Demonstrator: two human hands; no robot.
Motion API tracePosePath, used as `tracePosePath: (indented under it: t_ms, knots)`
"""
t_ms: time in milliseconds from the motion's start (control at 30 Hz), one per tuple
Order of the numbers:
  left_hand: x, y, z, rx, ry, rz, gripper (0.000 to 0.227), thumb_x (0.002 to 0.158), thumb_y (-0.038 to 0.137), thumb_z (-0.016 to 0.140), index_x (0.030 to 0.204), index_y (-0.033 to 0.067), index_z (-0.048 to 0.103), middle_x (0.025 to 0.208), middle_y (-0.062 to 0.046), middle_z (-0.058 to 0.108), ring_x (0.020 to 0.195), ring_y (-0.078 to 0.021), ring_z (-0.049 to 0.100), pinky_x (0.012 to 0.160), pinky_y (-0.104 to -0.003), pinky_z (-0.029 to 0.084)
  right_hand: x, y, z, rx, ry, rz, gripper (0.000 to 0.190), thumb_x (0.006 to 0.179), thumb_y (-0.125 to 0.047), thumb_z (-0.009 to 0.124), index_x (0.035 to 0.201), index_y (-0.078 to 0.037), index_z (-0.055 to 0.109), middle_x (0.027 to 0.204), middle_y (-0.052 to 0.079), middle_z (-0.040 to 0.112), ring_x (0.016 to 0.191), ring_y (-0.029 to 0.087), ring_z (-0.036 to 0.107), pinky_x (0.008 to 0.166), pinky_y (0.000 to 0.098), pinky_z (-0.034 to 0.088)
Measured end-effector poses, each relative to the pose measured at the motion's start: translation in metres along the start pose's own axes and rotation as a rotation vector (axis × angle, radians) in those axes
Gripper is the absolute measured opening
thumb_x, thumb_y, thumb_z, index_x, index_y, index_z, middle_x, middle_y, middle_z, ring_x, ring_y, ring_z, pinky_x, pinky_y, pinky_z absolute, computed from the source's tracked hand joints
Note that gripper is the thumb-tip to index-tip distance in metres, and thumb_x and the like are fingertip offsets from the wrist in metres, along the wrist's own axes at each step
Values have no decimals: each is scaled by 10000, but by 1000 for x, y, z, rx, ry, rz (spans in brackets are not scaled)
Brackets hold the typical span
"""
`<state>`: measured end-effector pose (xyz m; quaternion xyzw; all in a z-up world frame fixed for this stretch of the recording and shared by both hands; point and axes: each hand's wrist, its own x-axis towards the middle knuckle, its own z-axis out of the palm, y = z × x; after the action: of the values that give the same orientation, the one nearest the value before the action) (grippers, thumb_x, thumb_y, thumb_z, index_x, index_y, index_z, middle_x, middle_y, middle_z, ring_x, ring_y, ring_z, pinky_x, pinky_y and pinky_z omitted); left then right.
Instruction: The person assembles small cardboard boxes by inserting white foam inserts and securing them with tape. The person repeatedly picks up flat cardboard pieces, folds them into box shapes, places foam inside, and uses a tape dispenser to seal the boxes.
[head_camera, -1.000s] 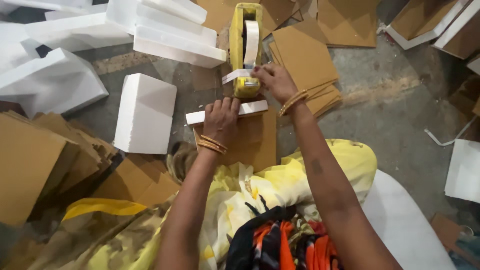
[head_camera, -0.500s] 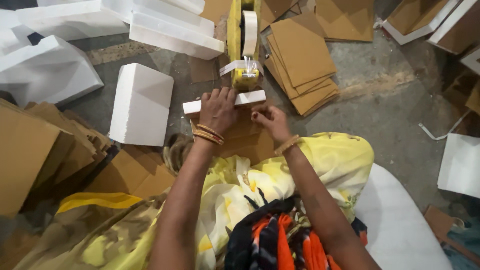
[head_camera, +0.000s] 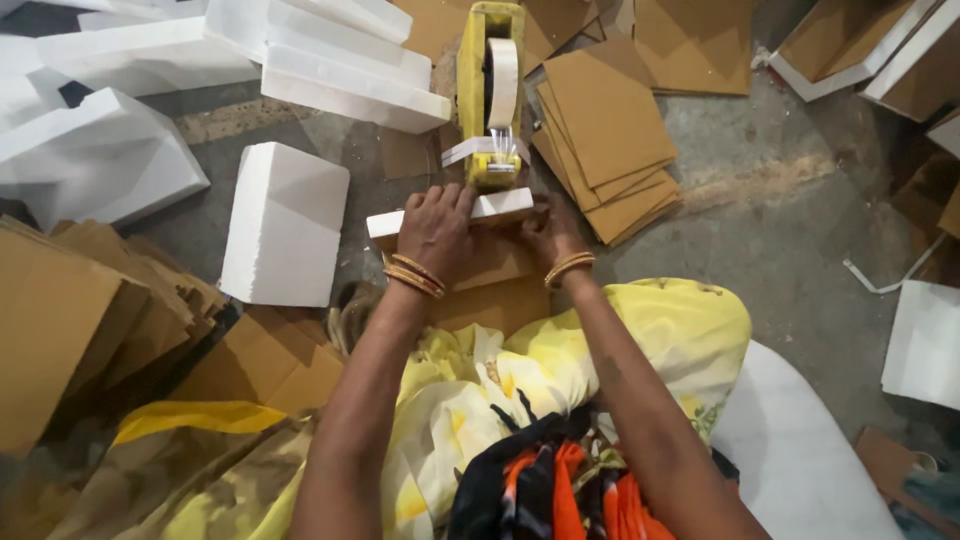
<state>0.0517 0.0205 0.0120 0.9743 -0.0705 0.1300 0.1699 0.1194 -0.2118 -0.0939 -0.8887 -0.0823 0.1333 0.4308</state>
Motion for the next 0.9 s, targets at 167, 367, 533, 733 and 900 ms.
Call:
tracePosePath:
  t_ms: [167, 367, 533, 733, 900]
  knots:
    - [-8, -5, 2, 33, 15, 36, 426, 792, 147, 627, 1216, 110, 643, 1052, -55, 653, 980, -246, 612, 827, -408, 438, -16, -72, -41, 239, -134, -299, 819, 817, -21, 752, 1539, -72, 368, 1355, 166, 604, 1175, 283, 629, 966, 370, 531]
    - [-18, 7, -7, -13, 93, 44, 405, 828, 136, 616, 1232, 127, 638, 1068, -38, 650, 1003, -243, 610, 902, -402, 442, -38, -114, -55, 198, -70, -310, 833, 857, 6, 773, 1575, -131, 372, 1398, 139, 654, 1282, 246, 669, 1059, 359, 556]
    - [-36, 13, -16, 2, 99, 84, 360, 870, 153, 602, 1228, 136, 637, 1131, -21, 667, 1002, -228, 608, 915, -396, 436, -63, -116, -52, 232, -97, -181, 937, 809, 24, 768, 1600, -144, 296, 1415, 125, 620, 1250, 221, 672, 1036, 346, 566]
    - [-37, 10, -7, 40, 56, 81, 361, 871, 174, 597, 1228, 141, 634, 1137, -21, 667, 1041, -226, 612, 932, -399, 441, -42, -99, -65, 571, -340, -229, 953, 885, 45, 692, 1659, -79, 152, 1572, 123, 425, 1360, 220, 563, 1090, 352, 512]
    - [-34, 11, -2, 68, 28, 67, 336, 877, 152, 597, 1211, 155, 635, 1140, -5, 675, 1052, -216, 615, 930, -389, 445, -7, -98, -57, 681, -397, -171, 801, 1013, 49, 607, 1669, -70, 162, 1505, 112, 493, 1187, 179, 619, 1004, 330, 539]
